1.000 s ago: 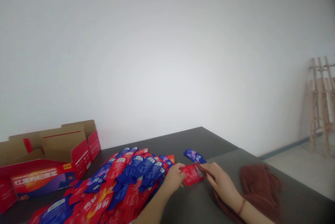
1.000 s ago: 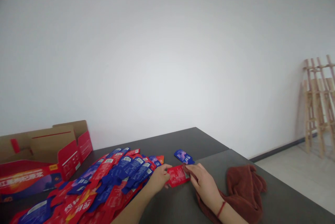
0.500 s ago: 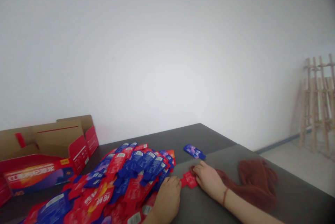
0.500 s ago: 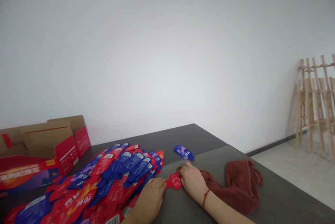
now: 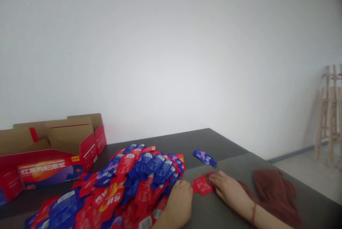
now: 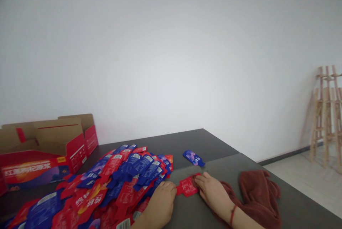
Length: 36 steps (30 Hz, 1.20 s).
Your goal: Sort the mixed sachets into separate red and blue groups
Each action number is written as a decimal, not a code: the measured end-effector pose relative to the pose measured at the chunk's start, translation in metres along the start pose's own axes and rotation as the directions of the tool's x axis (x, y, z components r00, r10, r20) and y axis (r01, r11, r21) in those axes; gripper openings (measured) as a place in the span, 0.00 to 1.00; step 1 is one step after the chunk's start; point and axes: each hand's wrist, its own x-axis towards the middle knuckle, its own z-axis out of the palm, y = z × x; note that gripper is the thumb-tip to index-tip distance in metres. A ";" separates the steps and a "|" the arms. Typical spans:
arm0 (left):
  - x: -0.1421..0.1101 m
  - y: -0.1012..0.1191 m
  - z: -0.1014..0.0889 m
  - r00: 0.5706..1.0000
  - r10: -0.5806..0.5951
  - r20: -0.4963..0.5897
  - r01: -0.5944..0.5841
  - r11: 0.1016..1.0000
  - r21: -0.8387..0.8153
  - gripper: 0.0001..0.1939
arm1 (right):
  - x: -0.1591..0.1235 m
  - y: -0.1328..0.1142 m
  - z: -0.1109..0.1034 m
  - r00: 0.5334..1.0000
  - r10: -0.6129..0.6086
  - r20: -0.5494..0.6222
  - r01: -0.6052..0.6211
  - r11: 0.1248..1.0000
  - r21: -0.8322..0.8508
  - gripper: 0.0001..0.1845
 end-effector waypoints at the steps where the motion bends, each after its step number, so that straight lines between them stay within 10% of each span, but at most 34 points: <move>1: 0.001 0.001 -0.001 1.000 -0.003 -0.006 0.003 1.000 0.006 0.16 | 0.003 0.006 -0.001 0.999 0.051 -0.018 -0.051 0.999 -0.015 0.20; 12: -0.001 0.000 -0.005 0.999 0.012 -0.037 -0.011 1.000 0.014 0.15 | 0.045 -0.044 0.023 0.990 -0.138 -0.018 0.138 0.990 -0.024 0.15; 21: 0.001 -0.001 0.001 0.997 0.012 -0.071 -0.010 0.999 0.036 0.14 | 0.018 0.018 0.013 0.990 0.107 -0.086 -0.110 0.994 -0.027 0.21; 31: 0.009 0.007 -0.009 0.995 -0.100 -0.027 0.102 0.993 0.065 0.14 | 0.017 -0.040 0.015 0.992 -0.121 -0.021 0.122 0.975 0.184 0.19; 36: 0.027 0.012 -0.005 0.980 -0.201 -0.005 0.200 0.979 -0.031 0.24 | 0.011 -0.022 0.005 0.993 -0.118 -0.030 0.122 0.941 0.317 0.18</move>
